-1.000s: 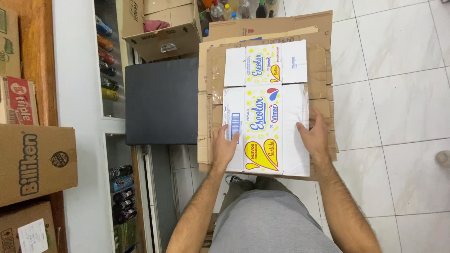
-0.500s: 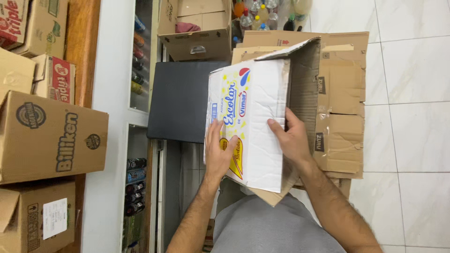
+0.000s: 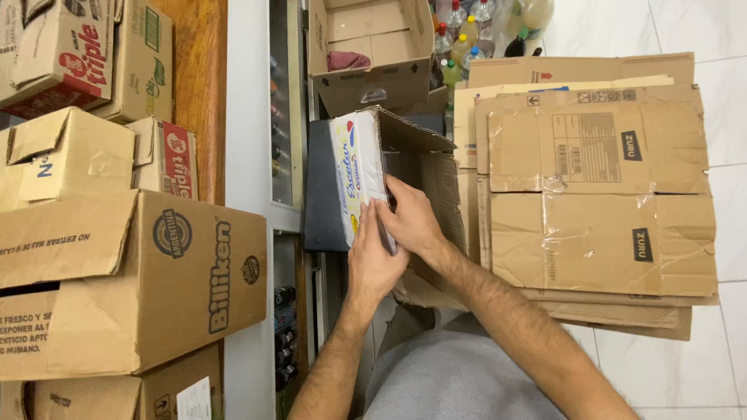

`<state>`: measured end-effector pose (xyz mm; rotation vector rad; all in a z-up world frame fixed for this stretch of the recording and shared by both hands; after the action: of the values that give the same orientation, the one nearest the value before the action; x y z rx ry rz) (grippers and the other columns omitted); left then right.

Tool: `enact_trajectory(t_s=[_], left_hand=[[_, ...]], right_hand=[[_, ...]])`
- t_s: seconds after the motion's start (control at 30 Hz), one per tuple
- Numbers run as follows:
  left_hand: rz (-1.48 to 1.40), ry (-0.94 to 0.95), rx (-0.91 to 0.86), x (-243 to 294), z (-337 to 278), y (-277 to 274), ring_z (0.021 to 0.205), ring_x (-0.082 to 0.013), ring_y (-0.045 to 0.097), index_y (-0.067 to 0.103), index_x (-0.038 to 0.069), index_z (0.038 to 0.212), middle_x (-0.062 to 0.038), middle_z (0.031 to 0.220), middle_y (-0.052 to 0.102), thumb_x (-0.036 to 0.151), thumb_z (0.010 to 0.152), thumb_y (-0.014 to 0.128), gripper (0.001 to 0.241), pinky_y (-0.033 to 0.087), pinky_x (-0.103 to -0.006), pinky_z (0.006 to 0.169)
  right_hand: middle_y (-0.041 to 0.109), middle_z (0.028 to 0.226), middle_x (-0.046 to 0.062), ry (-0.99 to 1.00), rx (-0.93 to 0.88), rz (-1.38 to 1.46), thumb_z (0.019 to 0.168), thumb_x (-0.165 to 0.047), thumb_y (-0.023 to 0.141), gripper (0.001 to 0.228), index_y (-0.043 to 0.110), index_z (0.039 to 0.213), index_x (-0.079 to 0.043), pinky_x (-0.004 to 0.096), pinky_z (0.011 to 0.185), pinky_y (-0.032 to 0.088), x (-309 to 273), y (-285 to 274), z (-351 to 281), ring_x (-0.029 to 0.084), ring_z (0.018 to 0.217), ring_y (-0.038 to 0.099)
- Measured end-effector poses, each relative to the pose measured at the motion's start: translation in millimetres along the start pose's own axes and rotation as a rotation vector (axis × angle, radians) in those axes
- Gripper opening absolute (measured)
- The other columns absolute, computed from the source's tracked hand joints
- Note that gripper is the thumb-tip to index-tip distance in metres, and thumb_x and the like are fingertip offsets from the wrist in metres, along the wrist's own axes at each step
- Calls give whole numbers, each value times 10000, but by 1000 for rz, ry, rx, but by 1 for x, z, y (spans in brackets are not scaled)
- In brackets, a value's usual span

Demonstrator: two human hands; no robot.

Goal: The person assembles several cardboard boxes by hand, folding the flaps into place and stacking them on a wooden surface.

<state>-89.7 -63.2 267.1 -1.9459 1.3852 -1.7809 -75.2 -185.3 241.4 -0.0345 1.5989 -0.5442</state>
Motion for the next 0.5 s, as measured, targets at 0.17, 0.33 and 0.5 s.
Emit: enact_trajectory(t_s=[0.17, 0.33, 0.5], left_hand=[[-30, -109, 78, -105, 49, 19, 1435, -455, 606, 403, 189, 1726, -176, 1647, 570, 236, 995, 587, 755, 473, -628, 1195], [-35, -165, 124, -146, 67, 9, 1247, -470, 732, 513, 171, 1647, -246, 1297, 786, 295, 1073, 505, 587, 521, -659, 1109], [-129, -99, 188, -175, 81, -3, 1202, -521, 714, 590, 78, 1582, -300, 1315, 757, 232, 1072, 583, 532, 592, -671, 996]], right_hand=[[731, 1413, 228, 55, -87, -128, 993, -194, 666, 591, 593, 1565, -64, 618, 1097, 576, 9, 60, 27, 458, 1305, 696], [754, 1380, 176, 8, -173, -193, 976, -231, 724, 611, 616, 1570, -130, 615, 1083, 589, 15, 74, 36, 409, 1293, 722], [737, 1414, 134, -221, -76, -306, 1033, -307, 734, 474, 689, 1476, -143, 533, 1030, 636, 38, 36, 45, 372, 1287, 724]])
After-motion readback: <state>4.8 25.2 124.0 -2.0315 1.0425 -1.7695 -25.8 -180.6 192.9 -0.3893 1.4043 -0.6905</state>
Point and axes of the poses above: each hand's wrist, its own z-axis towards the middle knuckle, its own y-axis out of the palm, x = y × z, the point moved 8 cm from there along z, towards the middle knuckle
